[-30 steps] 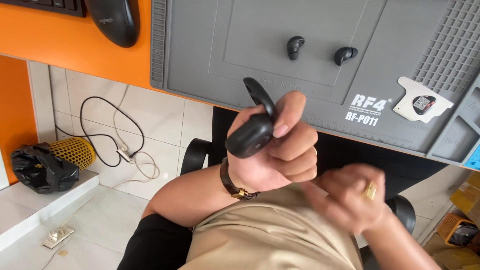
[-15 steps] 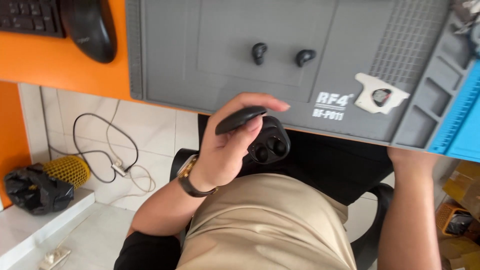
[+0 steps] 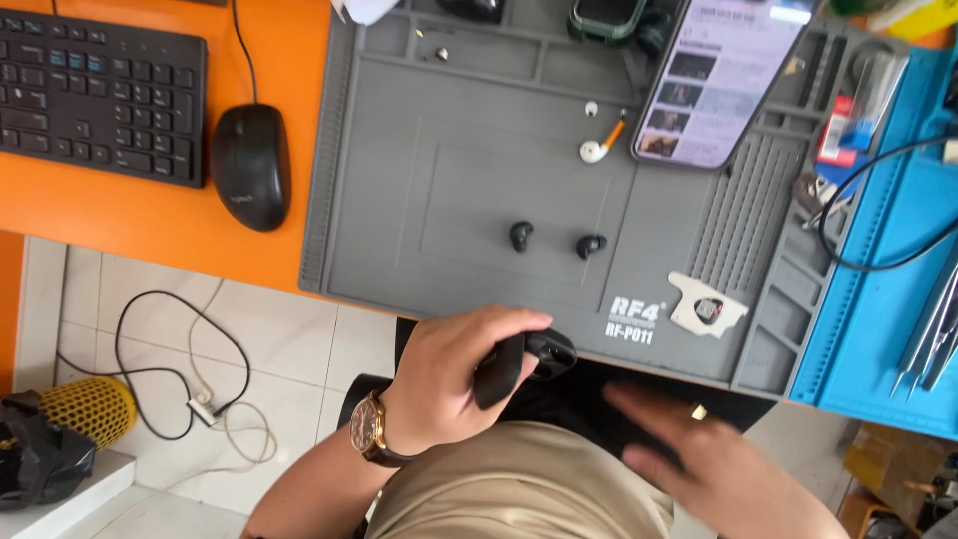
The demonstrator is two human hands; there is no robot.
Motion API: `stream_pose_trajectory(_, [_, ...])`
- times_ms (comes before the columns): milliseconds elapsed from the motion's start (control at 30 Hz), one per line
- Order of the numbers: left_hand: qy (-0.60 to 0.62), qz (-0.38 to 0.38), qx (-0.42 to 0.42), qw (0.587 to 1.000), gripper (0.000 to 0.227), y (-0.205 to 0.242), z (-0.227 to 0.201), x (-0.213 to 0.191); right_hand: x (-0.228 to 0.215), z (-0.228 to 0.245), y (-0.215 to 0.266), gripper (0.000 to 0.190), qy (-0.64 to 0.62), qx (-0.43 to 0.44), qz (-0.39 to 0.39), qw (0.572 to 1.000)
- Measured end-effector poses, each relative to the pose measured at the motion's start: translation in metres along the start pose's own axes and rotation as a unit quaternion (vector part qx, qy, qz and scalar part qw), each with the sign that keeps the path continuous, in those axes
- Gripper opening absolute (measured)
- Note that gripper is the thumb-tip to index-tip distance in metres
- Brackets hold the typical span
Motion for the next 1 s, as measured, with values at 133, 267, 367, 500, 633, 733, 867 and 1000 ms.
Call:
stream_pose_trajectory(133, [-0.098, -0.025, 0.084, 0.991, 0.024, 0.003, 0.007, -0.008, -0.019, 0.045, 0.005, 0.066, -0.016, -0.049, 0.092, 0.994])
stream_pose_trajectory(267, [-0.118, -0.02, 0.101, 0.988, 0.027, 0.001, 0.021, -0.01, -0.08, 0.037, 0.005, 0.044, -0.007, 0.048, -0.082, 0.995])
stream_pose_trajectory(367, [-0.128, -0.018, 0.1, 0.986, 0.026, -0.001, 0.025, -0.007, -0.131, 0.054, 0.019, 0.03, 0.093, 0.114, -0.28, 0.949])
stream_pose_trajectory(500, [-0.197, -0.012, 0.076, 0.977, 0.033, 0.001, 0.033, 0.003, -0.148, 0.044, 0.038, 0.04, 0.253, 0.124, -0.456, 0.844])
stream_pose_trajectory(633, [-0.206, 0.019, 0.042, 0.977, 0.071, -0.002, 0.035, 0.014, -0.143, 0.03, 0.026, 0.052, 0.306, 0.128, -0.417, 0.846])
stream_pose_trajectory(733, [-0.247, 0.032, 0.05, 0.967, 0.07, -0.007, 0.027, 0.021, -0.144, 0.028, 0.023, 0.046, 0.288, 0.131, -0.406, 0.858])
stream_pose_trajectory(867, [-0.242, 0.024, 0.075, 0.967, 0.039, -0.015, 0.013, 0.028, -0.145, 0.026, 0.025, 0.026, 0.175, 0.168, -0.38, 0.892])
stream_pose_trajectory(1000, [-0.243, 0.014, 0.075, 0.967, 0.036, -0.025, 0.006, 0.036, -0.145, 0.057, 0.032, 0.017, 0.061, 0.068, -0.442, 0.893])
Point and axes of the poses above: each hand's wrist, its own y-axis away from the middle knuckle, its own x-axis out of the palm, z = x × y, the point moved 10 cm from there along -y, towards the middle knuckle, and after that the axes turned 3 degrees about y, right-handed, at the moved point
